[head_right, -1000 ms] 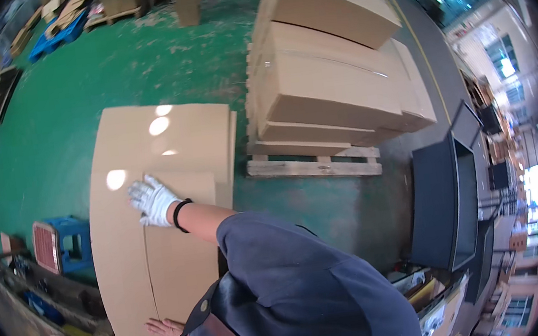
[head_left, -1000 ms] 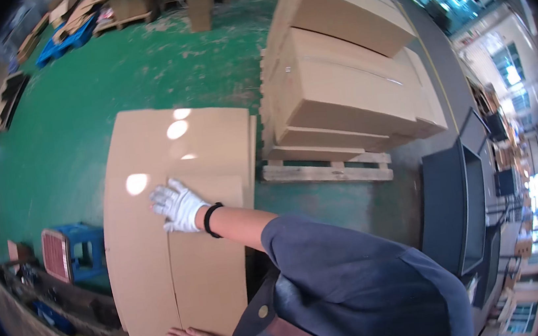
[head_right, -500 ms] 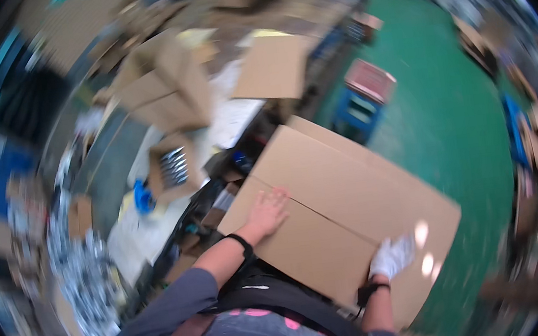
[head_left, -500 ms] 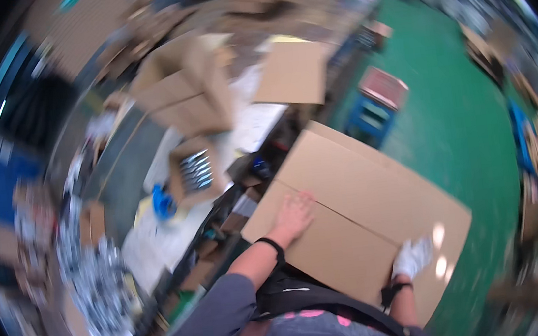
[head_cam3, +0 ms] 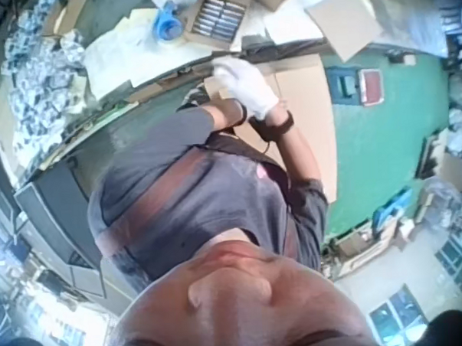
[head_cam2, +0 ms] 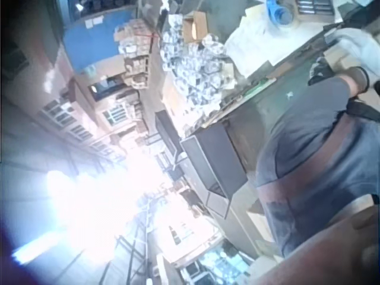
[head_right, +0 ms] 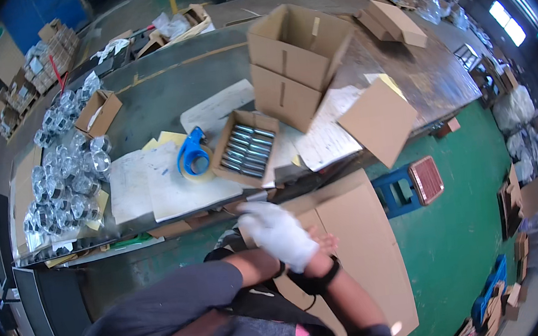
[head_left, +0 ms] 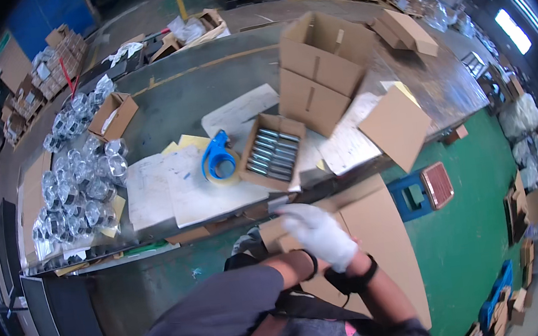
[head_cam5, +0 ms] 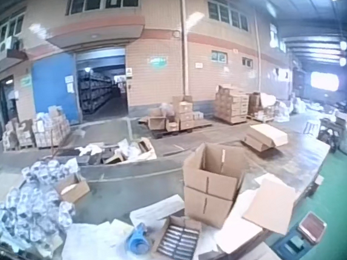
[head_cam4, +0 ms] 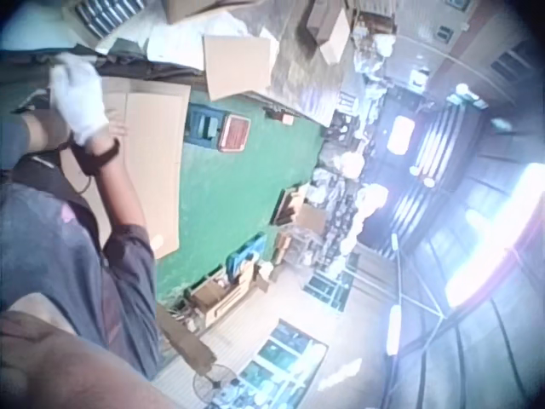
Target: Packing metallic industrial parts into partitioned cardboard boxes and sealing them with tape.
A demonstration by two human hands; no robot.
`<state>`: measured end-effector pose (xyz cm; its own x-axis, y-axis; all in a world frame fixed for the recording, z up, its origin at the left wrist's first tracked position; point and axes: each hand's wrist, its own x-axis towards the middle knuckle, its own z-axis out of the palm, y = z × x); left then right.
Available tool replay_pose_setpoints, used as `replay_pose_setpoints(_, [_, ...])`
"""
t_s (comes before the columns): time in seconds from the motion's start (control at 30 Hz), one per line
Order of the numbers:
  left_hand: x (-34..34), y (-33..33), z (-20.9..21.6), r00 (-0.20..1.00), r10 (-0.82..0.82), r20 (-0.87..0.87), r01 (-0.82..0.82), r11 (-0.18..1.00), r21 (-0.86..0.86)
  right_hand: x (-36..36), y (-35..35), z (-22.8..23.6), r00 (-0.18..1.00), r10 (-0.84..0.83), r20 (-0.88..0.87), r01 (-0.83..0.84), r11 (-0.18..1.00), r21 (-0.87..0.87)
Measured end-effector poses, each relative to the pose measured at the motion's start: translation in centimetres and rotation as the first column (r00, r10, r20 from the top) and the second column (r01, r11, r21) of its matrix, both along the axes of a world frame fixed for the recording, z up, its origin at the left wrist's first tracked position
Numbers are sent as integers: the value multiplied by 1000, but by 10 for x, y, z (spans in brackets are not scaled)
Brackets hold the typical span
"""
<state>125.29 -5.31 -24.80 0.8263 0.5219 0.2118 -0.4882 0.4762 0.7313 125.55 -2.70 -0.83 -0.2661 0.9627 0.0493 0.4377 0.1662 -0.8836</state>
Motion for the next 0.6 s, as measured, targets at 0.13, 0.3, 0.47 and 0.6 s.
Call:
replay_pose_setpoints(0.13, [-10, 38, 19, 988, 127, -87, -129, 991, -22, -148, 122, -39, 873, 326, 362, -283, 944, -168])
replay_pose_setpoints(0.3, [-67, 54, 29, 941, 257, -220, -283, 954, -99, -238, 191, -100, 706, 298, 643, -126, 946, -300])
replay_pose_setpoints(0.47, [-85, 64, 25, 897, 286, -337, -349, 926, -144, -242, 206, -107, 785, 240, 571, 1, 922, -388])
replay_pose_setpoints(0.6, [-75, 60, 39, 881, 240, -408, -304, 948, -98, -205, 197, -108, 999, 21, -36, -31, 943, -330])
